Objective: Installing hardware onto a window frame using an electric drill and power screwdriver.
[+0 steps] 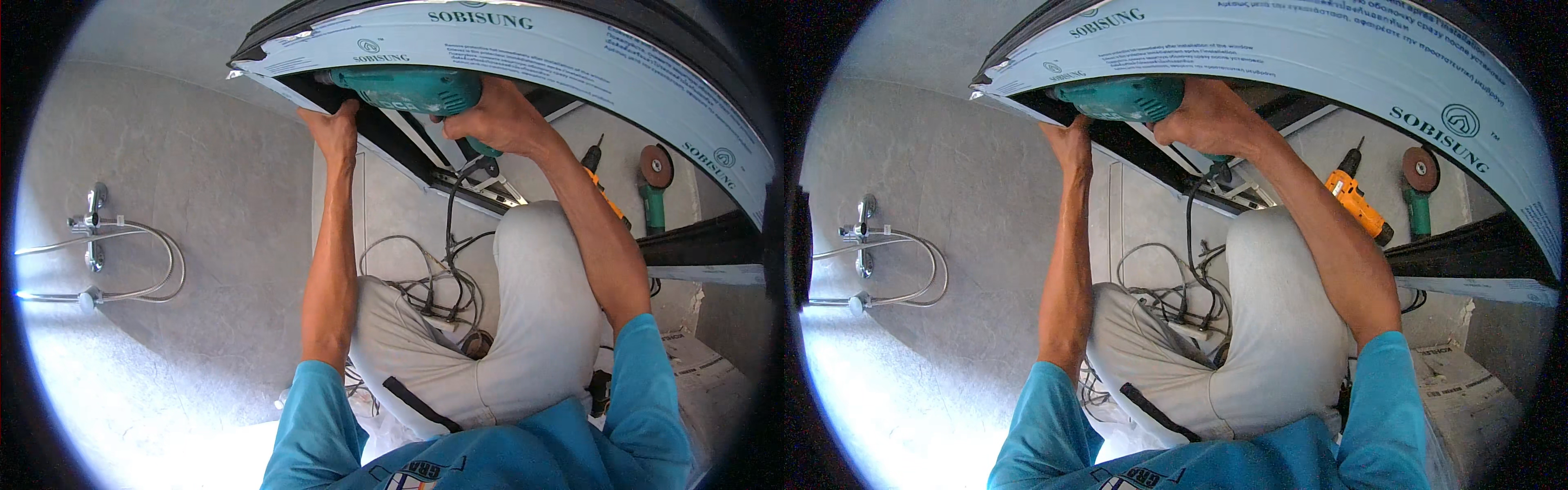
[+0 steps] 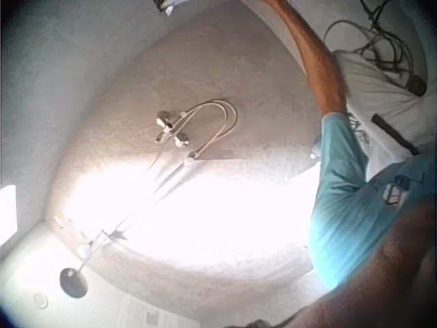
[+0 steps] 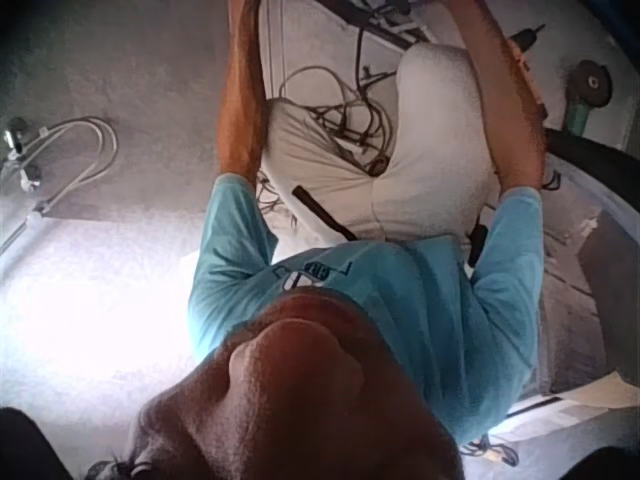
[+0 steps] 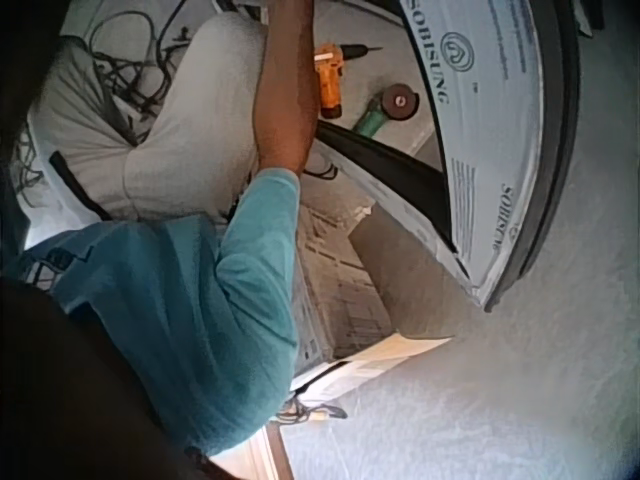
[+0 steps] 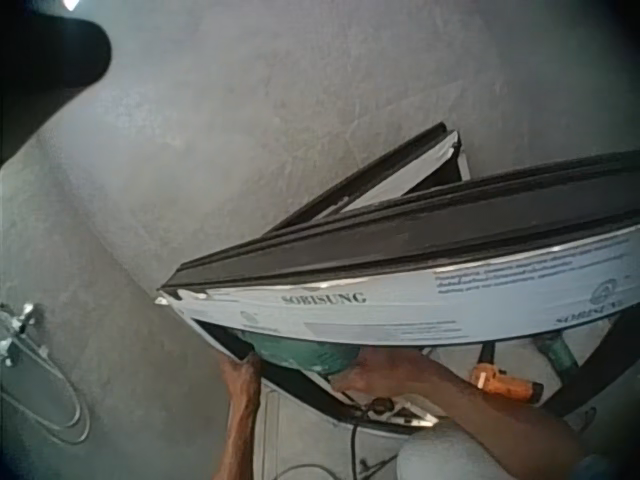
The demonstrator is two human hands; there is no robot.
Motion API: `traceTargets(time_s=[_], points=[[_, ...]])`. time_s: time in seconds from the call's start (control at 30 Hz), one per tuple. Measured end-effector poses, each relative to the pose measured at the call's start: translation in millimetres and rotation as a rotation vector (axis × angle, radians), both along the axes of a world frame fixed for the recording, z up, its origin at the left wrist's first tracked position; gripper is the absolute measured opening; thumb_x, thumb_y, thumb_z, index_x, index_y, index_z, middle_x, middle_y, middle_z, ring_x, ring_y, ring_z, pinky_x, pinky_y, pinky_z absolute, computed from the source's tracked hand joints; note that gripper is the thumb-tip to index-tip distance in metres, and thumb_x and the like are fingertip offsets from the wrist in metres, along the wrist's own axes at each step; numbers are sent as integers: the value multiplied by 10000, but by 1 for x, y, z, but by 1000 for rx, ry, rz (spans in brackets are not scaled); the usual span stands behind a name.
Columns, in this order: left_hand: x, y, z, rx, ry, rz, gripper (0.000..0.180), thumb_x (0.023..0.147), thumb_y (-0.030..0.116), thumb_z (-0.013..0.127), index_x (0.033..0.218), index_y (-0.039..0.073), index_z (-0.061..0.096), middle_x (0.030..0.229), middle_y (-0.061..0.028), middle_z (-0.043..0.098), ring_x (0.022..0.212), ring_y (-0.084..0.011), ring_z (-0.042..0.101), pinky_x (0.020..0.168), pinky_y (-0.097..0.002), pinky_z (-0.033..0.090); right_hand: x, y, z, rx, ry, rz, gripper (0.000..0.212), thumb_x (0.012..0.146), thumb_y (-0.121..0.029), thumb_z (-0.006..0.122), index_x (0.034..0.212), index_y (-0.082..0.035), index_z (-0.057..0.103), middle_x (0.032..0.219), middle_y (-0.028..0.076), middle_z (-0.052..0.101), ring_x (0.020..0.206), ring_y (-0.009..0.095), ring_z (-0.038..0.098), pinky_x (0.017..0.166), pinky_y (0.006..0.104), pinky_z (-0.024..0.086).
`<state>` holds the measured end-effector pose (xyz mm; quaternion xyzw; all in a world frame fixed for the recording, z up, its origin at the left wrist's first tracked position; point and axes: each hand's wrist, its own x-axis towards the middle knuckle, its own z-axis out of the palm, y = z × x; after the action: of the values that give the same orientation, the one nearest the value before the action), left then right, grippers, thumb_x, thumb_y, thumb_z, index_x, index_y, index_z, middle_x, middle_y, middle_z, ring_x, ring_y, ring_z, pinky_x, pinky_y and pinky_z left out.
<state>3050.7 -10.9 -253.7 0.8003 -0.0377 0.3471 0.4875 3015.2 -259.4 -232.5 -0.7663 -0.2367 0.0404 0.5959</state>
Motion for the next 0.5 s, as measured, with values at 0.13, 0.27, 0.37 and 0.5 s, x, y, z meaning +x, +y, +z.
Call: traceTargets(time_s=[0.13, 0.27, 0.37, 0.5], points=[[1, -2, -1, 68, -54, 11, 559, 630, -10, 658, 1116, -55, 386, 1042, -157, 464, 965, -254, 482, 903, -348, 369, -4, 0, 5, -28, -68, -48, 392, 555, -94, 661, 932, 0, 610, 792, 90, 639, 761, 193, 604, 739, 327, 482], [-3, -9, 4, 5, 14, -38, 555, 626, -13, 655, 1111, -57, 389, 1055, -161, 461, 971, -258, 482, 910, -345, 363, 0, -2, 4, -19, -16, 4, 423, 549, -91, 660, 955, 8, 593, 806, 99, 627, 773, 213, 597, 743, 336, 474], [4, 3, -5, 43, -34, 29, 550, 629, 9, 662, 1102, -61, 391, 1056, -169, 459, 965, -258, 484, 905, -343, 366, -1, 3, 2, 27, -43, -26, 443, 551, -97, 663, 969, 24, 580, 839, 121, 622, 795, 241, 593, 753, 332, 462], [7, 17, -8, 37, 117, -16, 676, 720, 105, 731, 1274, -19, 363, 1251, -167, 447, 1147, -281, 437, 1004, -383, 307, -6, 4, 13, -36, -58, -41, 439, 556, -90, 658, 968, 35, 575, 841, 135, 616, 788, 257, 588, 751, 322, 455]])
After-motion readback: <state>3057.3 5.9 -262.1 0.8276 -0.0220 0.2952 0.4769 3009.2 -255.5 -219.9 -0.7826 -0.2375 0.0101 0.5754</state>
